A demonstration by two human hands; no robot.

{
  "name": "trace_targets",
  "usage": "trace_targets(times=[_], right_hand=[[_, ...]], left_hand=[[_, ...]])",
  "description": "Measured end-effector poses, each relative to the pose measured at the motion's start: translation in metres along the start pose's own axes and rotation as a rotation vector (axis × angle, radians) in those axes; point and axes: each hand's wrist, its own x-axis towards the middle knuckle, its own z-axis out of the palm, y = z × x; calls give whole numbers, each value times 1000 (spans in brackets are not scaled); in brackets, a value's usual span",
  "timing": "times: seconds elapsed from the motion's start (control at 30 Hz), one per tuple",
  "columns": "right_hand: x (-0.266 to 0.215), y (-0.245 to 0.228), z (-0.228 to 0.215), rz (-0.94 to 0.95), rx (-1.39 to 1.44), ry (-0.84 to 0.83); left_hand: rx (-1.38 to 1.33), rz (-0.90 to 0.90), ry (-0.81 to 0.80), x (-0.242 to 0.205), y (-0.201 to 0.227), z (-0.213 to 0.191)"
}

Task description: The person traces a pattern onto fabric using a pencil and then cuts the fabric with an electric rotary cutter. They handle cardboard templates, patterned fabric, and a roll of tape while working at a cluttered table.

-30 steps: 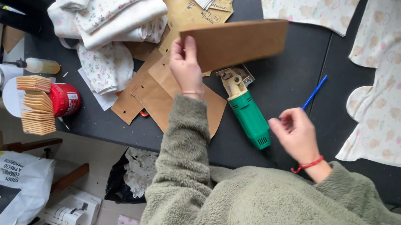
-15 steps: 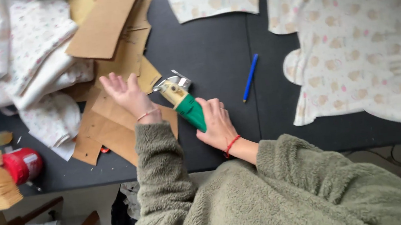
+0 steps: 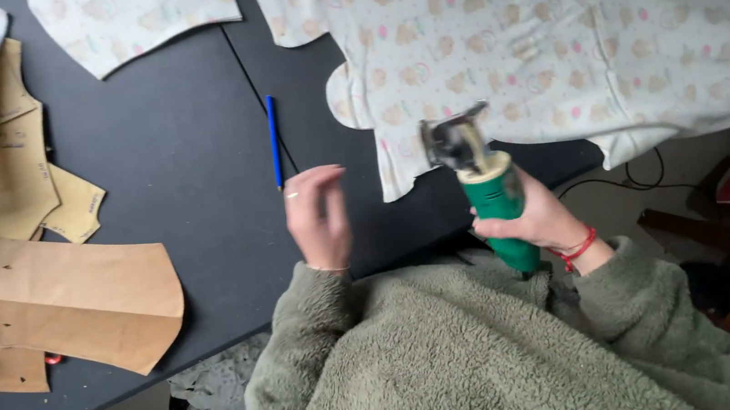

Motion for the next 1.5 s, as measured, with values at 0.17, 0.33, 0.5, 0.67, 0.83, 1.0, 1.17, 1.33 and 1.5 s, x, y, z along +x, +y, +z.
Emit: trace_targets(times=[0.17,0.33,0.5,0.67,0.83,1.0,1.17,1.33,1.5], right_hand=[[-69,17,-68,183,59,358],[-102,17,-103,363,-32,478],[-106,30,-97,407,-650,606],[-92,13,-77,475,-456,687],[-80,12,-78,230,-662,653],[-63,-6,-77,405,-277,692],[-56,-10,-92,428,-328,664],[-47,-16,-107,414,-388,610],[-35,-17,-124,408,-455,571]], left_hand=[[50,210,-557,-16,16,122],[248,365,-636,-25,13,210],[309,471,-599,-35,5,239],[381,566,-674,-39,8,234],[334,611,-702,-35,1,239],[315,608,-723,-30,-2,241],[288,596,-722,-28,-5,247],[278,624,-720,-23,-5,250],[246,620,-730,-23,-5,248]])
